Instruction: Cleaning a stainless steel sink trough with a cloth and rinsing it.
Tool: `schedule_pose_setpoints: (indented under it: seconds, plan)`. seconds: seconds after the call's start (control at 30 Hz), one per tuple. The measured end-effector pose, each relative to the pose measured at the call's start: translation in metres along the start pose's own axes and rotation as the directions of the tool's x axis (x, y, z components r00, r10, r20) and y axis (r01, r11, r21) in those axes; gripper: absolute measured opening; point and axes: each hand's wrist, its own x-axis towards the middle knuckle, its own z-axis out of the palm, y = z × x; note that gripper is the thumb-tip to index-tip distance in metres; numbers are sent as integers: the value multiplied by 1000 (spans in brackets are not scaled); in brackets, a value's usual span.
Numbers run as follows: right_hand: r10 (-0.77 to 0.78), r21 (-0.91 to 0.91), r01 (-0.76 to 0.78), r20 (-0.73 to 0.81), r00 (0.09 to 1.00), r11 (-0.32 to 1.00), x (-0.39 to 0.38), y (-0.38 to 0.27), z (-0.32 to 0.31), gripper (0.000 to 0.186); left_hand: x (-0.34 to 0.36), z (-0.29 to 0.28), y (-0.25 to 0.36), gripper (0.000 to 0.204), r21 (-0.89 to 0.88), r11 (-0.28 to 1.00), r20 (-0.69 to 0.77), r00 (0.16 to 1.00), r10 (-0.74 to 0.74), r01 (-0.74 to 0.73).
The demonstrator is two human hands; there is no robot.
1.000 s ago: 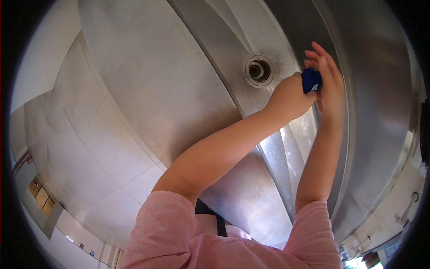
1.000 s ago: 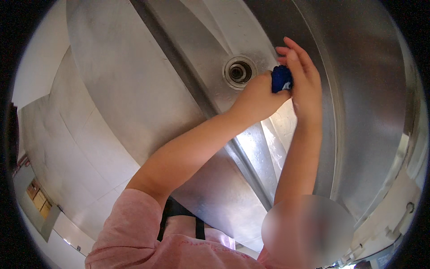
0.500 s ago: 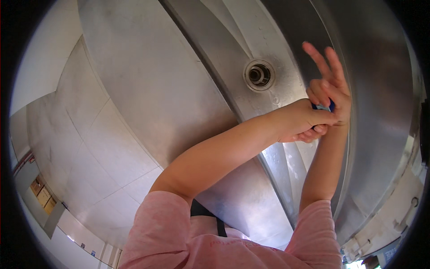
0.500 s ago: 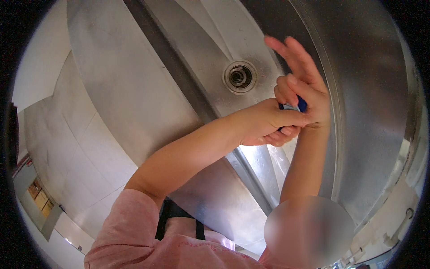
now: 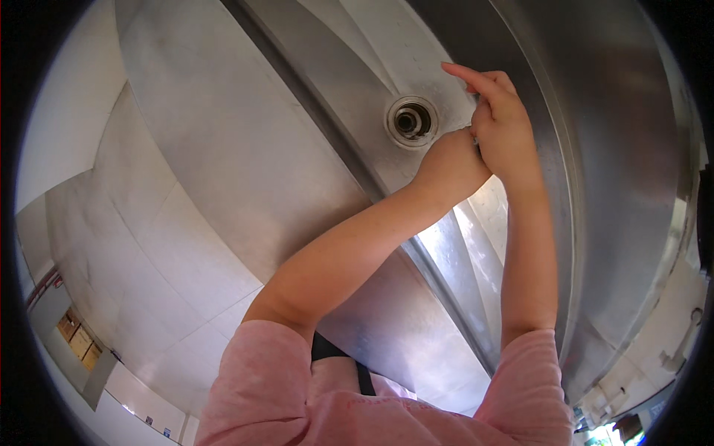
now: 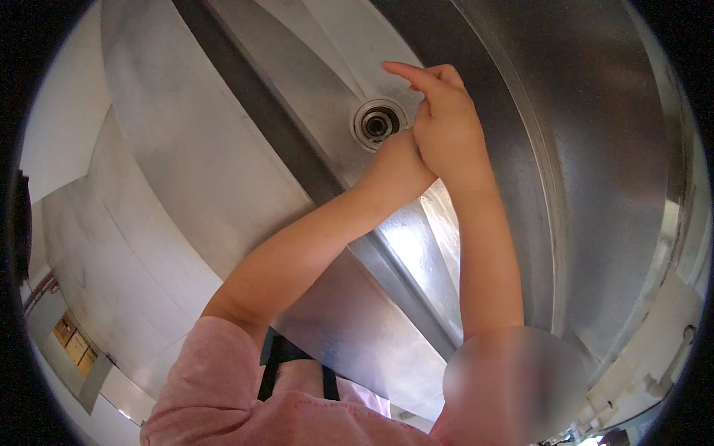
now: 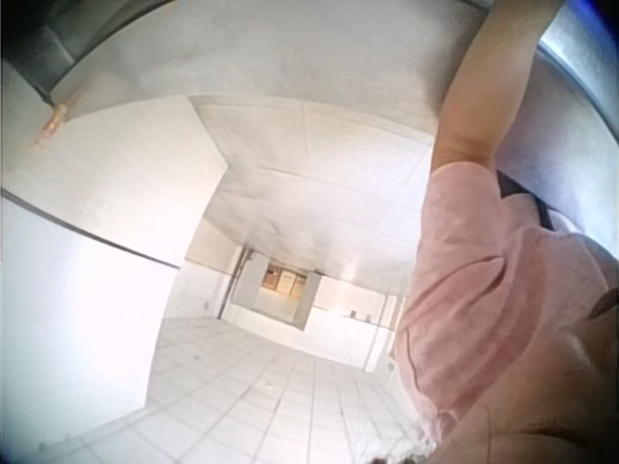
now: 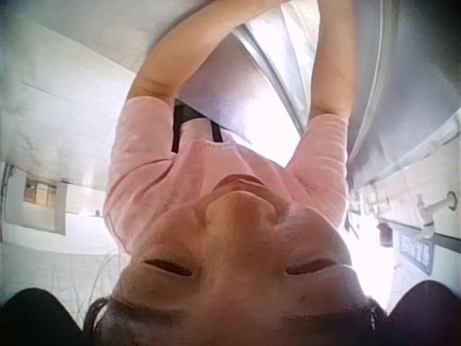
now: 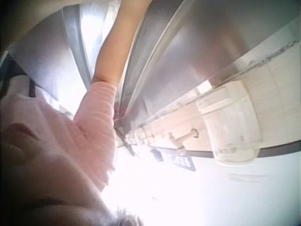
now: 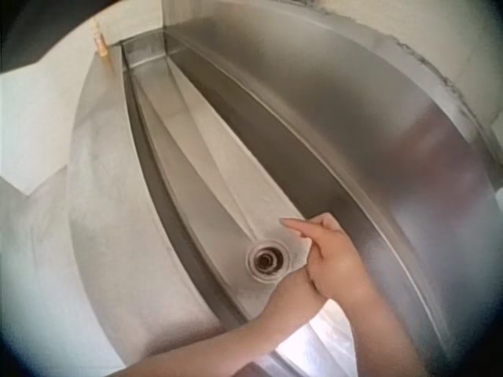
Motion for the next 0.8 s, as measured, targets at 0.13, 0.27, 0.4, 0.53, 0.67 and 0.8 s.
schedule_pose_setpoints:
  seconds: [0.13, 0.27, 0.4, 0.53, 0.67, 0.8]
  plan:
    - [-87, -246, 46, -156, 984, 968, -2, -4, 10, 51, 1, -1, 2, 25, 85, 995, -32, 997, 63, -60]
    - [-52, -352, -59, -297, 953, 934, -8, -20, 21, 55, 1, -3, -6, 21, 232, 951, -102, 968, 231, -203]
    - [-50, -401, -102, -350, 935, 911, -9, -22, 22, 54, 1, -1, -5, 20, 258, 918, -130, 930, 343, -302]
    - [6, -454, -191, -377, 926, 870, -7, -26, 26, 53, 4, 1, -12, 19, 228, 919, -173, 915, 364, -322]
    - [10, -494, -227, -404, 915, 839, -9, -30, 28, 51, 4, 3, -15, 19, 377, 865, -195, 885, 423, -331]
    - [32, -505, -272, -433, 901, 819, -10, -30, 29, 50, 7, 8, -22, 17, 440, 801, -247, 803, 543, -406]
